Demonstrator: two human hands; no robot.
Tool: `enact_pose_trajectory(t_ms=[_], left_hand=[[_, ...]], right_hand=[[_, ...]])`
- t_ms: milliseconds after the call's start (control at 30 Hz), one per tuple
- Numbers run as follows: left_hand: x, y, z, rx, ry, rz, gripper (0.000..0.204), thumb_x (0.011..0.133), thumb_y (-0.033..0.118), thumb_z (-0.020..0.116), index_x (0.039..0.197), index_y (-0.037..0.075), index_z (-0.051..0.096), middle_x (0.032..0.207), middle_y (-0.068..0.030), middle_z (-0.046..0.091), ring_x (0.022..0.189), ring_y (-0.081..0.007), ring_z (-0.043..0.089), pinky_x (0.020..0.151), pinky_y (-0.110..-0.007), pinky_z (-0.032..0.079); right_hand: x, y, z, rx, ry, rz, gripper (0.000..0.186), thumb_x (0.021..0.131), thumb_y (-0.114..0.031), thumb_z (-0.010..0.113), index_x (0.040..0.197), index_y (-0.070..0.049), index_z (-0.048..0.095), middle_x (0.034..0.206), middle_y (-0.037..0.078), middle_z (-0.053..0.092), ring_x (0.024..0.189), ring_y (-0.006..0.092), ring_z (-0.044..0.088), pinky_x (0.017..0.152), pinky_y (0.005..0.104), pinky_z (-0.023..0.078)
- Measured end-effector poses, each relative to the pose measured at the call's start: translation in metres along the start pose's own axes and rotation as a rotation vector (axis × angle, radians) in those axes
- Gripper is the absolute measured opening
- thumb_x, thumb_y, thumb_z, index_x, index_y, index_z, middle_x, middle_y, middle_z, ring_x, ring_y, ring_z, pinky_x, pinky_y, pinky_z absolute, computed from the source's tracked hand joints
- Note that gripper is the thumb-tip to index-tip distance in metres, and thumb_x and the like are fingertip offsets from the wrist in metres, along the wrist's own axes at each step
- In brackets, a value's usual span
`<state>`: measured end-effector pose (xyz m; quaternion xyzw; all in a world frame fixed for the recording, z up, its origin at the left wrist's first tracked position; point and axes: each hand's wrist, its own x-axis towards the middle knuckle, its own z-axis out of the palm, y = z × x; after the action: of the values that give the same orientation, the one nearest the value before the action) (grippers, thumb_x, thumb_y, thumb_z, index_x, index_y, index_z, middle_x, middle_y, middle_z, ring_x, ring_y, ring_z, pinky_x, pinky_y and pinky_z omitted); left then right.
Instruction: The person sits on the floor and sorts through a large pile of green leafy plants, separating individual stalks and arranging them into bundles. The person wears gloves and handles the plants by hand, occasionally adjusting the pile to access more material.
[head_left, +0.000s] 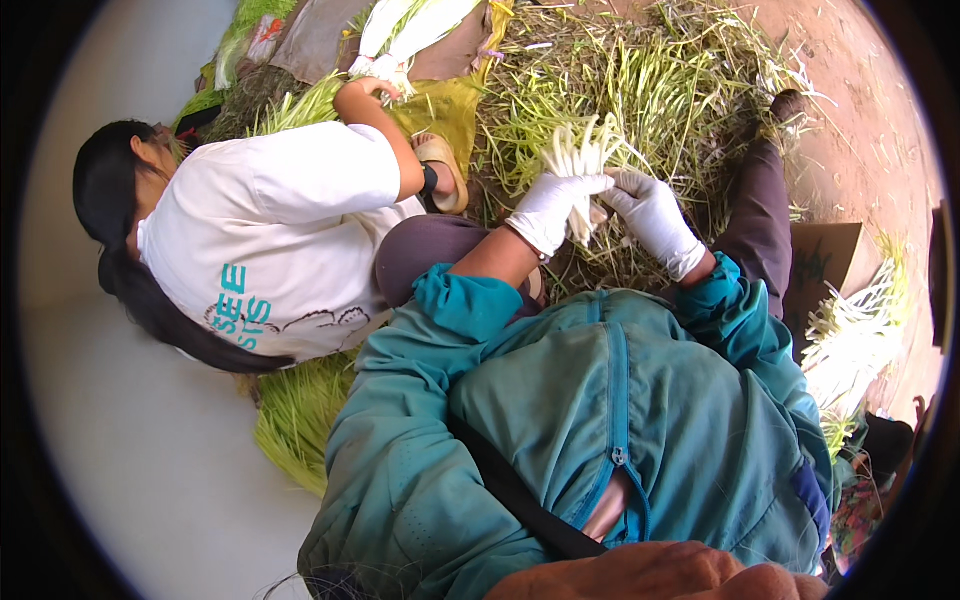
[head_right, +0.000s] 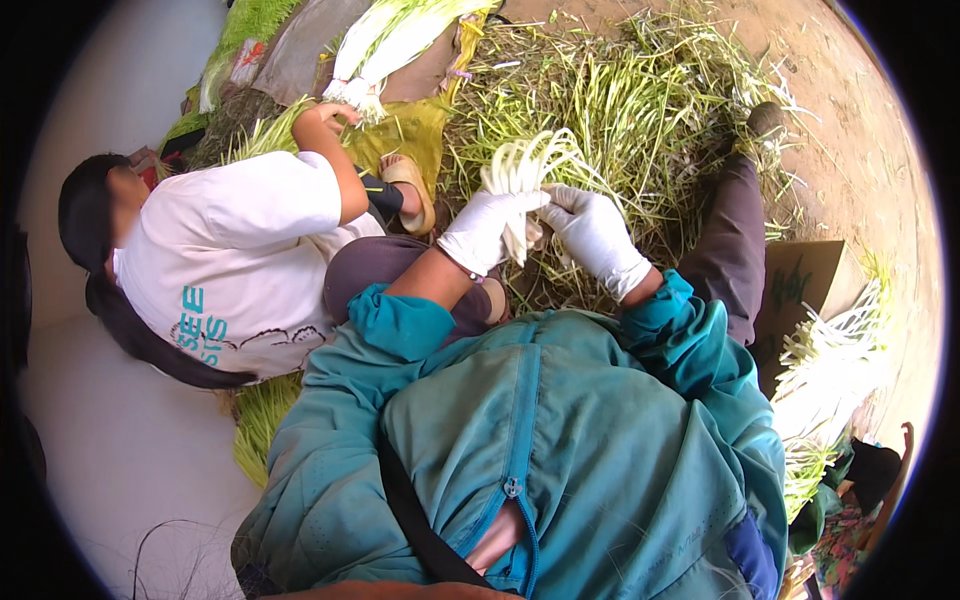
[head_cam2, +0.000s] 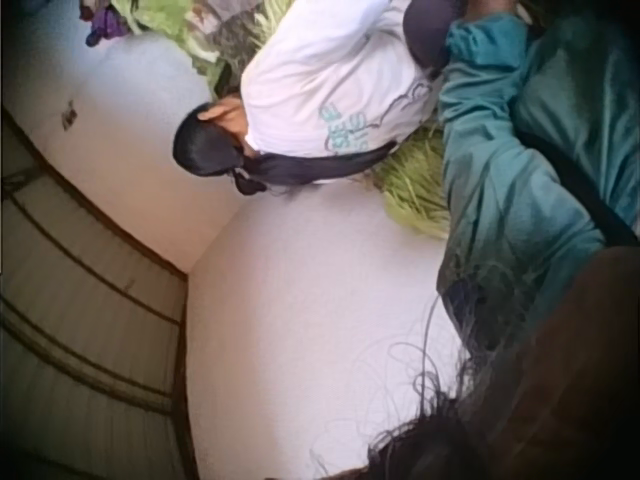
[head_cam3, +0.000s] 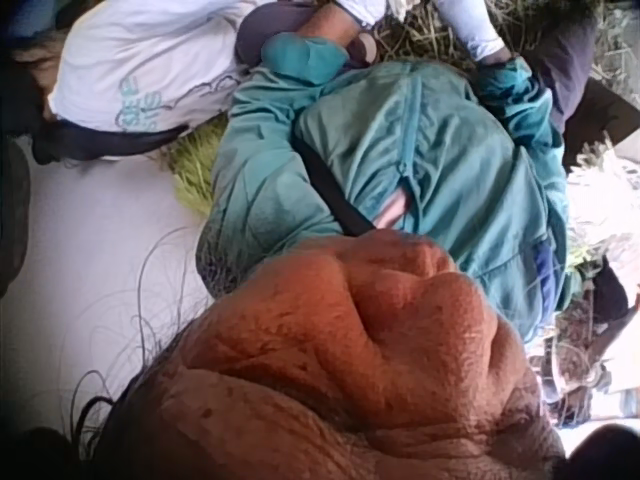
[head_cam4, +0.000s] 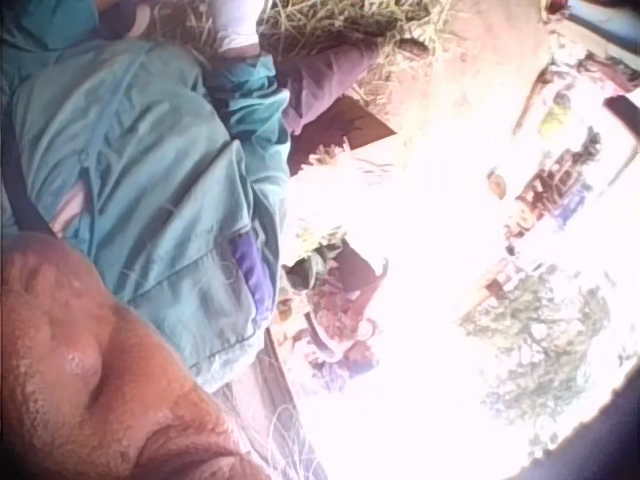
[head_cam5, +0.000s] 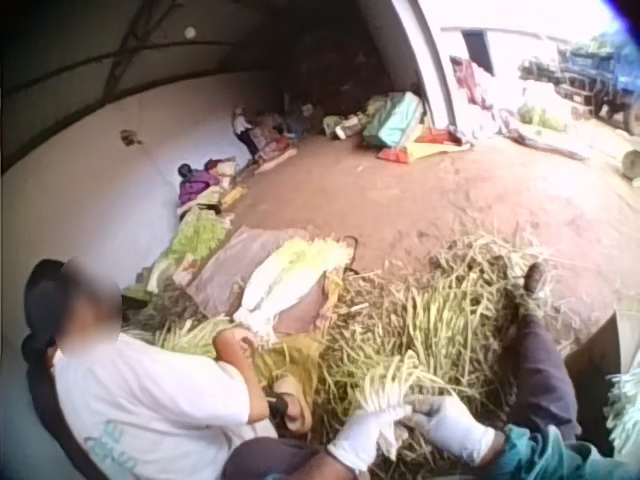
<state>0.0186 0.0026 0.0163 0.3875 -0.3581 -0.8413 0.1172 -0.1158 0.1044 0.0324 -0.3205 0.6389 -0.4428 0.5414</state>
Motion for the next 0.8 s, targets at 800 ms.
enact_pose_trajectory(t_ms=[800], left_hand=[[-0.016,0.049,-0.033,-0.404,-0.185,0.241,0.016,0.090,0.015,0.056,0.097,0.001,0.060,0.077,-0.0054,0.060,0.066,-0.0123,0.056,0.061,-0.025,0.046]], right_hand=[[-0.027,0.093,-0.069,-0.699,-0.240,-0.308,0.039,0.078,-0.015,0.068,0.117,-0.015,0.064,0.122,0.010,0.060,0.106,0.0255,0.060,0.088,0.0317,0.049]])
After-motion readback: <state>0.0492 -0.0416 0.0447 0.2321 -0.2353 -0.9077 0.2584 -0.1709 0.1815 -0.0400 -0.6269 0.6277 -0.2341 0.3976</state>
